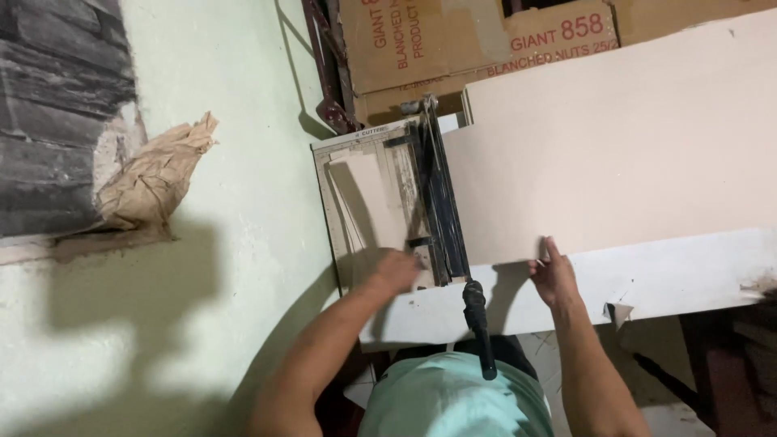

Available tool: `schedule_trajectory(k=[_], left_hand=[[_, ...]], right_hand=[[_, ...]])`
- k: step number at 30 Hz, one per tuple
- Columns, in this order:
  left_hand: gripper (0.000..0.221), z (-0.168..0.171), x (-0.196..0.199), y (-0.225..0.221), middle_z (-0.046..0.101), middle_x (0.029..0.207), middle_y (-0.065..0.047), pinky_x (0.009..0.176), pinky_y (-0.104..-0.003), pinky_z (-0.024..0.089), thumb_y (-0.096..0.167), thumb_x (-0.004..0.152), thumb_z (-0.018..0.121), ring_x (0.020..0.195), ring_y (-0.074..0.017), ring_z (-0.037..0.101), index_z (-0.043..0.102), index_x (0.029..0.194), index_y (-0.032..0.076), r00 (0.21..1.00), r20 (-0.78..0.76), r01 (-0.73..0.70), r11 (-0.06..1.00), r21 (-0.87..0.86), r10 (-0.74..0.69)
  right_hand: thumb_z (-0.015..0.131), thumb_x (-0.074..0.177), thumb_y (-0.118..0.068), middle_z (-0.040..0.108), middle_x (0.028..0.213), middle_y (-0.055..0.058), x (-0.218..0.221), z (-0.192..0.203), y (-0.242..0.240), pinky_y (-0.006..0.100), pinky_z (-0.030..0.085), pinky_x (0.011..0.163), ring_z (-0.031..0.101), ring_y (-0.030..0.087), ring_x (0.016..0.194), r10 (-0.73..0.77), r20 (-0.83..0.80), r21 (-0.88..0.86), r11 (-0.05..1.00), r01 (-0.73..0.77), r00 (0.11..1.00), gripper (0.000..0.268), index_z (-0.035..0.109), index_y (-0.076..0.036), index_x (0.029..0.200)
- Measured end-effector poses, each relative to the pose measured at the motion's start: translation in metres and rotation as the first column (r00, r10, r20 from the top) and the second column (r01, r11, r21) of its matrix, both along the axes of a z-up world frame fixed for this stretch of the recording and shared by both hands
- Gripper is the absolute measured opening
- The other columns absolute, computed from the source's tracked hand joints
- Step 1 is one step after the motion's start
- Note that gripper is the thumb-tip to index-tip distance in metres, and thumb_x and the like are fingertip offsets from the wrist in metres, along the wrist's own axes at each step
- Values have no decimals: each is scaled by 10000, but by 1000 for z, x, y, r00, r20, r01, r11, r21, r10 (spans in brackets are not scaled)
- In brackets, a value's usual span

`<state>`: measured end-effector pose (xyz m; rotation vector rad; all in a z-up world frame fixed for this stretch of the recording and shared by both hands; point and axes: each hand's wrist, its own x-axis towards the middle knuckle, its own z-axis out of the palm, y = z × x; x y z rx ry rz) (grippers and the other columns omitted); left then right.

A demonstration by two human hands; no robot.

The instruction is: Cutting sheets of cardboard using a manual paper cutter

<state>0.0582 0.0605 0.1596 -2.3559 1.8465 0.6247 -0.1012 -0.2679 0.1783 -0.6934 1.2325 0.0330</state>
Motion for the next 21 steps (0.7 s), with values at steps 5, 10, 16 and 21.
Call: schedule_trajectory(k=[5, 10, 16, 21], left_hand=[[584, 36, 42, 34, 401, 1586, -59, 1186, -592, 288, 370, 993, 552, 1504, -339, 307, 397, 1551, 286, 832, 61, -535, 768, 351, 551], [1043, 140, 69, -8, 78, 1639, -280, 1177, -660, 228, 462, 901, 705, 1498, -514, 150, 37, 1643, 161, 177, -66, -951, 188, 244, 982], [997, 72, 73, -2, 278, 1574, -276, 1052, -551, 434, 345, 908, 655, 1401, -435, 395, 9, 1645, 162, -2, -18, -988, 1, 152, 1000], [851, 168, 79, -51, 166, 1670, -225, 1179, -587, 277, 332, 962, 589, 1526, -435, 181, 126, 1653, 157, 261, 103, -962, 249, 110, 960]], right_hand=[[741, 1031, -428, 629, 755, 254, -46, 60, 21, 469, 532, 661, 679, 302, 657, 160, -67, -262, 950, -172, 985, 558, 525, 77, 934], [748, 1009, -268, 710, 899, 290, -41, 15, 41, 464, 589, 775, 743, 348, 777, 216, -62, -221, 949, -225, 974, 361, 637, 75, 979], [708, 1036, -254, 684, 1064, 302, -12, 9, 31, 603, 589, 871, 718, 430, 972, 335, -58, -299, 893, -337, 940, 400, 664, 126, 1152], [707, 1041, -272, 710, 1039, 239, -2, -4, 25, 598, 598, 855, 721, 393, 961, 377, -41, -304, 877, -371, 925, 362, 684, 60, 1184]])
